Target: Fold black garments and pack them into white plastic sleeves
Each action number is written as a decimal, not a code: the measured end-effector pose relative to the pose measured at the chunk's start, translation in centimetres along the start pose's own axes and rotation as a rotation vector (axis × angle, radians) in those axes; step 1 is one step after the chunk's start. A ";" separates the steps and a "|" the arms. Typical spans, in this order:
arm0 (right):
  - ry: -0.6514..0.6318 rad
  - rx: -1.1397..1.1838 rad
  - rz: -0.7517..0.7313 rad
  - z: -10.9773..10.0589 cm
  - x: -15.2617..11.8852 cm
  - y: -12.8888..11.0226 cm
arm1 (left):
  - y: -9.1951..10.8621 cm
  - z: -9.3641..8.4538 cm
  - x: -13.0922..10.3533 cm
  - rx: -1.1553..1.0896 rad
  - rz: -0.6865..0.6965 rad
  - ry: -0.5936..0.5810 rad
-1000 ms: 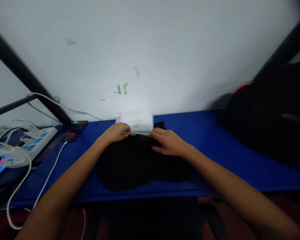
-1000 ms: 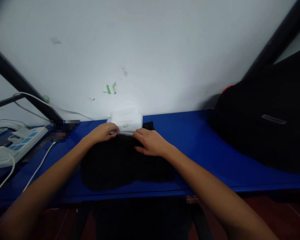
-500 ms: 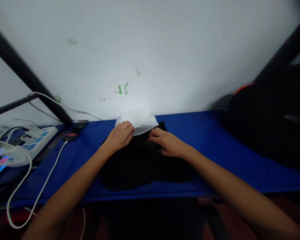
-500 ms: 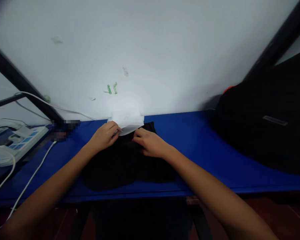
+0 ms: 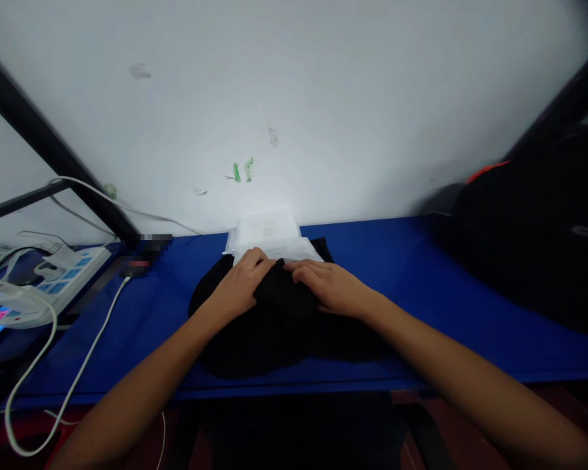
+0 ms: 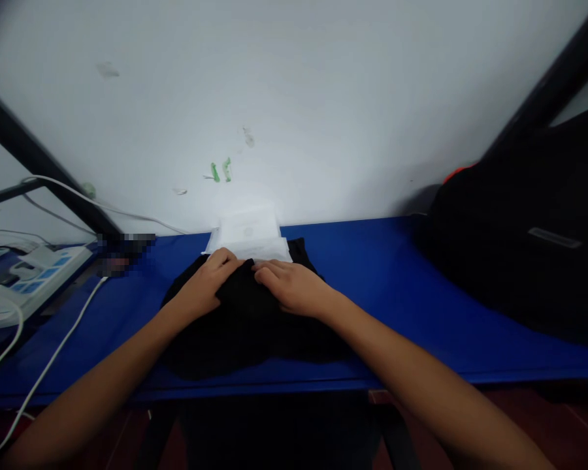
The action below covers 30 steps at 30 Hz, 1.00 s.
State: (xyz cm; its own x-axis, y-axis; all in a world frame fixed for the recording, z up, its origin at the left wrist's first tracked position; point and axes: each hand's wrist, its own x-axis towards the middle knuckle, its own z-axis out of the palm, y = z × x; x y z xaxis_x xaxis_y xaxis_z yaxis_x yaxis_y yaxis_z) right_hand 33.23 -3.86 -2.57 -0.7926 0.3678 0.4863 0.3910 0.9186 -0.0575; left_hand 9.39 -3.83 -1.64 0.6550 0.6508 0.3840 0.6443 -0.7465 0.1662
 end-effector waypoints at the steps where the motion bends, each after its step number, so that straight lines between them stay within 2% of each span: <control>1: -0.040 -0.020 0.038 0.2 0.0 0.0 | -0.1 0.1 -0.1 0.009 -0.010 0.007; 7: -0.185 -0.203 0.240 1.6 1.0 -0.8 | 0.3 0.8 0.0 0.162 -0.069 0.004; 11: -0.247 -0.337 0.404 2.5 2.0 -1.8 | 1.2 1.0 0.2 0.289 -0.110 -0.090; 16: -0.257 -0.483 0.484 3.3 2.5 -2.6 | 2.2 1.3 0.2 0.303 -0.143 -0.228; 20: -0.263 -0.487 0.464 3.6 2.4 -2.3 | 2.6 1.9 0.1 0.279 -0.140 -0.248; 27: -0.170 -0.218 0.265 3.0 1.4 -0.8 | 2.2 2.3 0.1 0.240 -0.157 -0.252; 30: -0.168 -0.220 0.281 2.5 1.3 -0.6 | 2.2 2.1 0.1 0.205 -0.155 -0.246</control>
State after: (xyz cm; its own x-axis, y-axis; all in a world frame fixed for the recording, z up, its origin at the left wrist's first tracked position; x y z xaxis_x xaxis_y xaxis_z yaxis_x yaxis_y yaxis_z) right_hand 30.81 -3.59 -4.13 -0.6984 0.6361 0.3279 0.6805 0.7322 0.0289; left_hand 11.68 -5.11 -3.17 0.6027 0.7866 0.1340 0.7929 -0.6093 0.0103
